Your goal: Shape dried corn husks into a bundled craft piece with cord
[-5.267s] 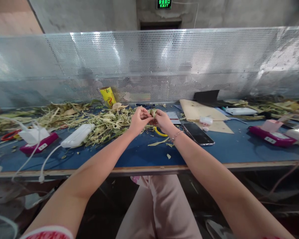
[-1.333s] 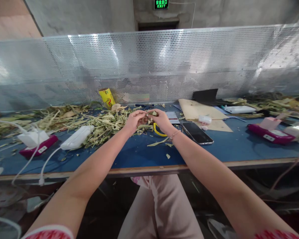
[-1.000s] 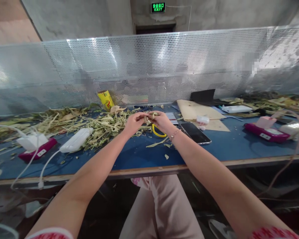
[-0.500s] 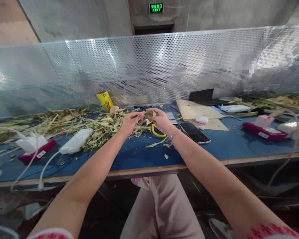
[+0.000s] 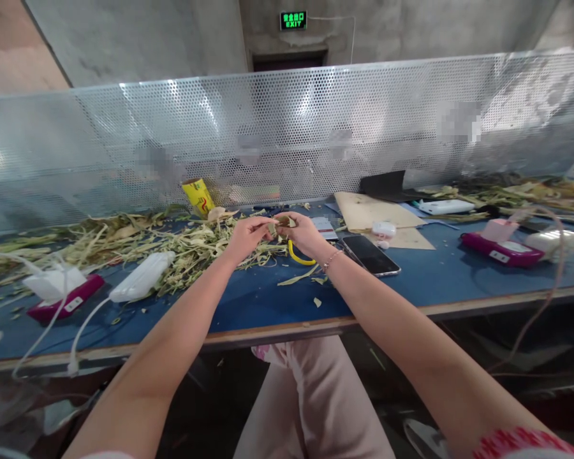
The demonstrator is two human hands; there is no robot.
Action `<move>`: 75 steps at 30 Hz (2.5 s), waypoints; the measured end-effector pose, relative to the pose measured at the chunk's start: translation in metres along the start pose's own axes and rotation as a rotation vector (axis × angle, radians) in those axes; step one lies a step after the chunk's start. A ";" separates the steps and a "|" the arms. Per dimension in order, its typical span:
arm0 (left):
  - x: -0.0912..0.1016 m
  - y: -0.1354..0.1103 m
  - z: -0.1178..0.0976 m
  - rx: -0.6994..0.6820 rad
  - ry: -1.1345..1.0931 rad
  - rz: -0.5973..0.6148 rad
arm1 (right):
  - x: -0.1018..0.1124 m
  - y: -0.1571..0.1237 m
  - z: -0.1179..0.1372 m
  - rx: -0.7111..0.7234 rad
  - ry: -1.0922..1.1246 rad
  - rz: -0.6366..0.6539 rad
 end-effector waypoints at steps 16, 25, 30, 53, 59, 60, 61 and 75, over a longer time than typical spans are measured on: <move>-0.010 -0.016 -0.030 -0.637 0.647 -0.095 | -0.001 0.003 -0.008 -0.001 -0.089 0.003; -0.019 -0.016 -0.021 -0.547 0.797 -0.020 | 0.001 0.002 -0.002 0.043 -0.112 -0.030; -0.017 -0.012 -0.018 -0.405 0.662 0.053 | 0.006 0.003 -0.003 0.026 -0.043 -0.070; -0.024 -0.009 -0.026 -0.444 0.551 0.116 | 0.003 0.003 -0.005 -0.007 -0.139 0.043; -0.024 -0.007 -0.015 -0.157 0.352 0.167 | 0.006 0.002 -0.003 -0.009 -0.145 0.018; -0.025 -0.008 -0.015 -0.138 0.324 0.198 | 0.005 0.002 -0.004 -0.019 -0.143 0.030; -0.027 -0.009 -0.015 -0.124 0.303 0.231 | 0.004 0.001 -0.004 -0.026 -0.142 0.042; -0.025 -0.008 0.003 0.090 0.040 0.391 | 0.002 0.000 -0.004 -0.067 -0.040 0.039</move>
Point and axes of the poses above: each hand's wrist, its own y-axis towards the middle knuckle, its own x-axis out of the back of the hand, z = x × y, the point moved 7 cm from there along y, towards the middle knuckle
